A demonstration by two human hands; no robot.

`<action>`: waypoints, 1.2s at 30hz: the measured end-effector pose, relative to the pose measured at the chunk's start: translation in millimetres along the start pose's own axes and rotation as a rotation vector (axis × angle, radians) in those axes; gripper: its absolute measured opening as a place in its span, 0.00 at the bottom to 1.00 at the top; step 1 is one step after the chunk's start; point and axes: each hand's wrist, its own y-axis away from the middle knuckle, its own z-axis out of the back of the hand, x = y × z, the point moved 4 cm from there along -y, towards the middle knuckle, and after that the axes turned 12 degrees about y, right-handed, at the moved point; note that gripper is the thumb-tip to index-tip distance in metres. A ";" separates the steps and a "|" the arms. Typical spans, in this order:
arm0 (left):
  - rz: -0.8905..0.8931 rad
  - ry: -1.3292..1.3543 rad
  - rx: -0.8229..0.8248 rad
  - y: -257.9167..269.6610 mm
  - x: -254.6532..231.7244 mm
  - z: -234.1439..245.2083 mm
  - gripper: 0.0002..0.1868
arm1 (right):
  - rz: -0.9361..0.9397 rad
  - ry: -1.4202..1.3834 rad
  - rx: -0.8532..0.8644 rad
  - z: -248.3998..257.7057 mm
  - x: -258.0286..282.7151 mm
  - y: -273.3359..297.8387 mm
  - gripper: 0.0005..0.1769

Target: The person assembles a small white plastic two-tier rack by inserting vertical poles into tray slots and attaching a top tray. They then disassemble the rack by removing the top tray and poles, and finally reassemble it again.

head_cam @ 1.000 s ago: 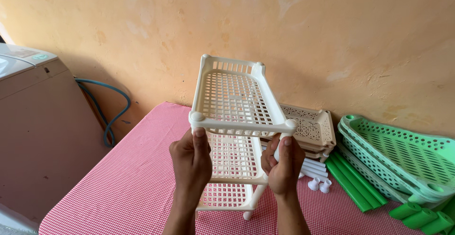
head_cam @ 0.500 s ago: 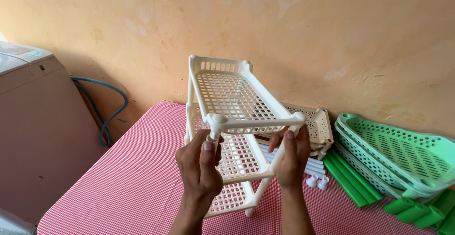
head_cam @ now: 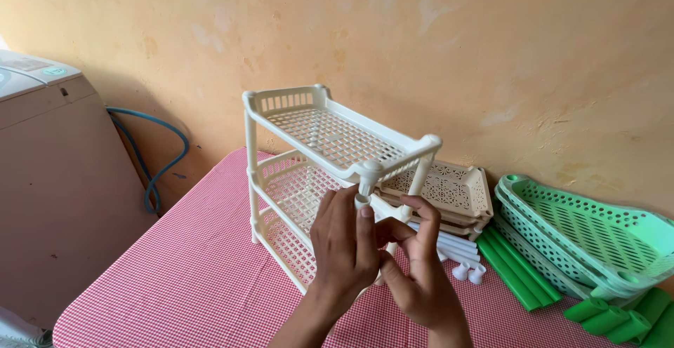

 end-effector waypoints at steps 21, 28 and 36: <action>0.282 0.144 0.238 -0.6 4.7 -10.0 0.16 | 0.046 0.035 -0.279 11.4 -23.9 -11.8 0.31; -0.047 -0.304 -0.144 -23.6 49.4 60.2 0.10 | 0.101 0.017 -0.448 20.5 -46.1 -15.9 0.27; 0.522 0.101 -0.153 -30.6 122.7 80.1 0.33 | 0.184 -0.312 -0.551 26.6 -56.6 -18.0 0.34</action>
